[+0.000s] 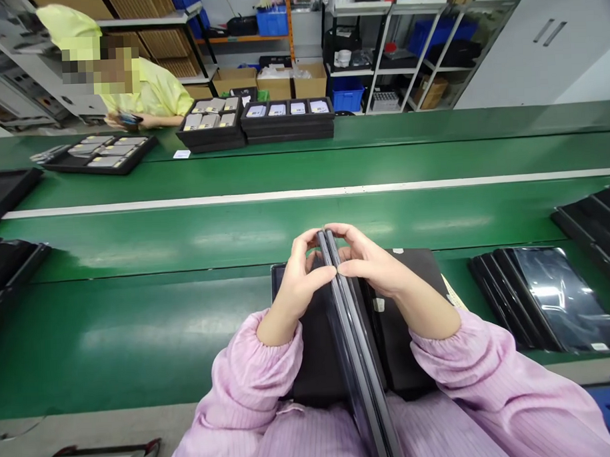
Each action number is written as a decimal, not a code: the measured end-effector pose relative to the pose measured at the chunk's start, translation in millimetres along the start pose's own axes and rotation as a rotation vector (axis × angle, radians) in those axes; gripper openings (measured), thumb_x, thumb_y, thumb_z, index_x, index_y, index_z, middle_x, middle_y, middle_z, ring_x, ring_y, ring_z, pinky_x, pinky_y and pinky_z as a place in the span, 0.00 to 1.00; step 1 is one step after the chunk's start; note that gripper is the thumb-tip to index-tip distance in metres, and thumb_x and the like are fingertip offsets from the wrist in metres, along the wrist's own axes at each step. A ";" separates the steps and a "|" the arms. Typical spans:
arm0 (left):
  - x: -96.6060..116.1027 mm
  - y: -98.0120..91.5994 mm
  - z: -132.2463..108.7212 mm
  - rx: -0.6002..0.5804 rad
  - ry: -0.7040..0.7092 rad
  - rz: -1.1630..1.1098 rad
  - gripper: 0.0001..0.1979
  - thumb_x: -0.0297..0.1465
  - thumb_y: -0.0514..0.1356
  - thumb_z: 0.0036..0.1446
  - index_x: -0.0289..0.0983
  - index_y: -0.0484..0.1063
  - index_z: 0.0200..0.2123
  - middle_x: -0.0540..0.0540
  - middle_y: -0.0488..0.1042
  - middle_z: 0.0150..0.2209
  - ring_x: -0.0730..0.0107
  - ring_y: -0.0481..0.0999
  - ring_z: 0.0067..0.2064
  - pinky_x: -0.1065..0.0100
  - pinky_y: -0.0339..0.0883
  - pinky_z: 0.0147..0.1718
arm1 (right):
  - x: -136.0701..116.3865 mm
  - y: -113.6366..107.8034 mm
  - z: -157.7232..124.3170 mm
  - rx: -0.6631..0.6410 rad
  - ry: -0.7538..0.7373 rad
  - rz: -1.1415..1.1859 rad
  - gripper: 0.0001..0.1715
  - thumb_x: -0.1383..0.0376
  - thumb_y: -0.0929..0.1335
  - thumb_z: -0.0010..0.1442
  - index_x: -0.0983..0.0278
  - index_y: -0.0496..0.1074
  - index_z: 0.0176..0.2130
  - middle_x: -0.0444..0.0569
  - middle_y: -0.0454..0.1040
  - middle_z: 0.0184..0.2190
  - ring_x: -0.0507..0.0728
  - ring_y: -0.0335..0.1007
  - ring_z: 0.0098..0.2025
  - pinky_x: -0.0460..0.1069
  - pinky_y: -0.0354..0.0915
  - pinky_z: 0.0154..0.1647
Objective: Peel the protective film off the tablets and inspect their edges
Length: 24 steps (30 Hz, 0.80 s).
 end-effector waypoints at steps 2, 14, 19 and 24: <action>0.3 0.9 -0.7 -0.008 0.007 0.017 0.27 0.29 0.63 0.39 0.38 0.65 0.47 0.42 0.67 0.51 0.53 0.63 0.57 0.58 0.60 0.52 | -0.1 -1.1 -0.8 0.010 -0.018 -0.005 0.34 0.66 0.71 0.42 0.59 0.60 0.50 0.48 0.62 0.50 0.51 0.64 0.33 0.47 0.65 0.28; -6.2 1.8 -6.1 0.105 0.124 0.177 0.31 0.37 0.63 0.48 0.39 0.62 0.56 0.39 0.61 0.60 0.52 0.60 0.62 0.53 0.54 0.60 | 0.8 -1.9 -16.9 0.204 -0.155 -0.164 0.41 0.63 0.69 0.46 0.59 0.58 0.59 0.52 0.56 0.62 0.53 0.67 0.34 0.50 0.69 0.31; -23.3 13.2 -62.5 0.100 0.427 0.341 0.30 0.45 0.51 0.61 0.46 0.51 0.65 0.43 0.48 0.68 0.53 0.46 0.68 0.52 0.43 0.65 | 27.8 22.8 -71.3 0.265 -0.513 -0.335 0.30 0.57 0.64 0.61 0.55 0.59 0.61 0.49 0.52 0.66 0.62 0.58 0.61 0.58 0.63 0.58; -41.8 23.8 -100.0 0.004 0.648 0.337 0.28 0.45 0.42 0.65 0.49 0.44 0.67 0.49 0.41 0.70 0.58 0.41 0.69 0.55 0.42 0.66 | 69.5 37.0 -88.5 0.358 -0.603 -0.355 0.29 0.54 0.54 0.68 0.57 0.53 0.65 0.50 0.54 0.65 0.62 0.48 0.67 0.64 0.47 0.67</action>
Point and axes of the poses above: each hand's wrist, its own z-axis towards the middle knuckle, its own y-axis out of the palm, x = y × z, the point moved 5 cm from there along z, towards the middle knuckle
